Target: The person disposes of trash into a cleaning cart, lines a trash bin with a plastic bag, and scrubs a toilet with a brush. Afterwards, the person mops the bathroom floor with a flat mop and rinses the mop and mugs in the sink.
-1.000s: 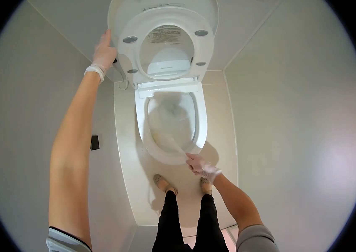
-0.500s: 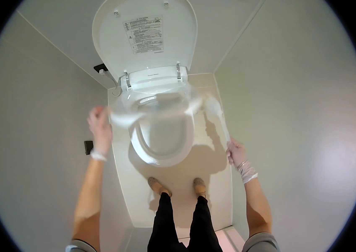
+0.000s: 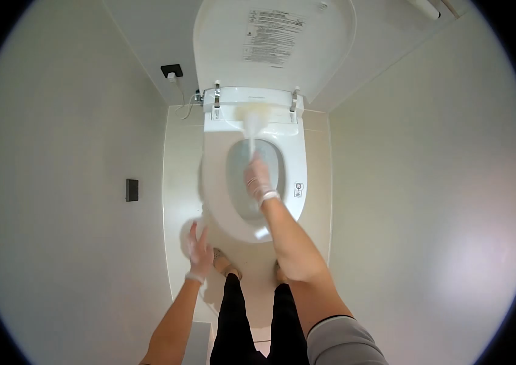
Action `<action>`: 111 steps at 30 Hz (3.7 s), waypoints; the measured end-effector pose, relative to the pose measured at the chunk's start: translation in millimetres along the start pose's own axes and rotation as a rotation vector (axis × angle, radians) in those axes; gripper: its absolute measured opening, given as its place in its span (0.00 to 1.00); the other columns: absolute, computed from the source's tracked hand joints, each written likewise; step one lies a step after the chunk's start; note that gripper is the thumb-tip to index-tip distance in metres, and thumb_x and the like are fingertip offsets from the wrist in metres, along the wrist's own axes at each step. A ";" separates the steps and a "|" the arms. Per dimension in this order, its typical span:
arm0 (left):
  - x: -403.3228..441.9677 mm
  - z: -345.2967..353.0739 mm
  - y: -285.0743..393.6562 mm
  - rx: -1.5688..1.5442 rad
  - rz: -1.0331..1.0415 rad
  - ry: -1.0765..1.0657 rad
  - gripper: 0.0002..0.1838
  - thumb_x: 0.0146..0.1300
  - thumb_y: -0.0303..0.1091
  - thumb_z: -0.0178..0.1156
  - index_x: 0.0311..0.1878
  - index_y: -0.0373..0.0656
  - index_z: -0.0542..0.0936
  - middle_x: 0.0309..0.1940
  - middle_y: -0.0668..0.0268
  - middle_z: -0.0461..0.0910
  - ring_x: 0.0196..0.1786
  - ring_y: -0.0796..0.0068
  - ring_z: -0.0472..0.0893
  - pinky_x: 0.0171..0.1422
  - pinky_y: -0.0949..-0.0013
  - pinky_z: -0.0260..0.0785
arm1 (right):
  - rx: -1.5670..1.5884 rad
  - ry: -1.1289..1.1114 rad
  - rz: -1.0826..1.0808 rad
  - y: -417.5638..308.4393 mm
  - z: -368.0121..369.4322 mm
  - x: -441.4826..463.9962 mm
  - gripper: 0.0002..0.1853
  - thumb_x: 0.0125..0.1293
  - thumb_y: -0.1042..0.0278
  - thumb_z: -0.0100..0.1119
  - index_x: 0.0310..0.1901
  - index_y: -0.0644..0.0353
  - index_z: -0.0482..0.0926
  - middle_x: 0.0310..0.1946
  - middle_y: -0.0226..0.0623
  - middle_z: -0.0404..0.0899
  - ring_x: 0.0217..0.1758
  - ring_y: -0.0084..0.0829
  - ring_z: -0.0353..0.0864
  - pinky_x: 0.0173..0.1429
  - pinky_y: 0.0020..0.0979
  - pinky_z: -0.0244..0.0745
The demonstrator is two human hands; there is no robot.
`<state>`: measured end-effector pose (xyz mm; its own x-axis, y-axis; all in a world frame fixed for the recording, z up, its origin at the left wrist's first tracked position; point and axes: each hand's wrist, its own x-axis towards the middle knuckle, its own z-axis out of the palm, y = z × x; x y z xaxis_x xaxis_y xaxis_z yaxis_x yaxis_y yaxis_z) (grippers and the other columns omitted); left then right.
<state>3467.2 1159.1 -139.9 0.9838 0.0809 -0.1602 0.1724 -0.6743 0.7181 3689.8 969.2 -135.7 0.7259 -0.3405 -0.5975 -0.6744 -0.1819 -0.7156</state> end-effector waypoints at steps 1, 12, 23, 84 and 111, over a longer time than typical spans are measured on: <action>-21.4 -7.1 -4.9 0.053 -0.038 -0.016 0.27 0.49 0.25 0.54 0.57 0.49 0.73 0.66 0.54 0.54 0.65 0.47 0.56 0.67 0.50 0.51 | -0.372 0.003 -0.329 -0.4 12.3 -17.0 0.12 0.62 0.67 0.48 0.42 0.64 0.77 0.35 0.56 0.77 0.43 0.47 0.78 0.42 0.41 0.72; -311.5 -50.2 -110.5 0.193 -0.766 -0.204 0.12 0.50 0.32 0.56 0.38 0.44 0.82 0.58 0.49 0.66 0.60 0.49 0.65 0.63 0.54 0.59 | -0.769 -0.395 -0.111 64.2 -82.7 -219.4 0.25 0.62 0.70 0.41 0.62 0.55 0.58 0.28 0.59 0.76 0.33 0.58 0.76 0.42 0.51 0.70; -350.6 -46.4 -144.1 0.367 -0.478 -0.568 0.14 0.53 0.27 0.49 0.39 0.40 0.82 0.45 0.52 0.78 0.55 0.57 0.72 0.62 0.62 0.63 | -1.313 -0.102 -0.088 105.4 -227.3 -160.4 0.31 0.63 0.74 0.37 0.68 0.56 0.47 0.41 0.54 0.75 0.38 0.51 0.78 0.41 0.47 0.74; 286.2 -132.4 338.1 -1.409 -0.016 -0.460 0.17 0.62 0.34 0.50 0.49 0.29 0.71 0.49 0.54 0.72 0.53 0.64 0.70 0.57 0.62 0.61 | -0.202 -0.350 -0.096 188.4 -76.3 -7.4 0.30 0.61 0.71 0.47 0.66 0.50 0.57 0.26 0.41 0.74 0.26 0.35 0.75 0.29 0.35 0.72; -25.4 -317.5 177.1 0.460 -0.012 0.330 0.21 0.63 0.38 0.50 0.58 0.39 0.70 0.67 0.55 0.55 0.69 0.58 0.55 0.71 0.55 0.42 | -1.442 0.187 -0.788 -39.6 -253.4 44.3 0.28 0.58 0.72 0.45 0.60 0.34 0.66 0.32 0.42 0.75 0.36 0.40 0.78 0.38 0.40 0.75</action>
<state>3488.6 1270.7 206.4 0.9580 0.2661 0.1067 0.2171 -0.9164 0.3362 3714.5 727.6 -42.3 0.9752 0.1649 -0.1477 0.1887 -0.9680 0.1652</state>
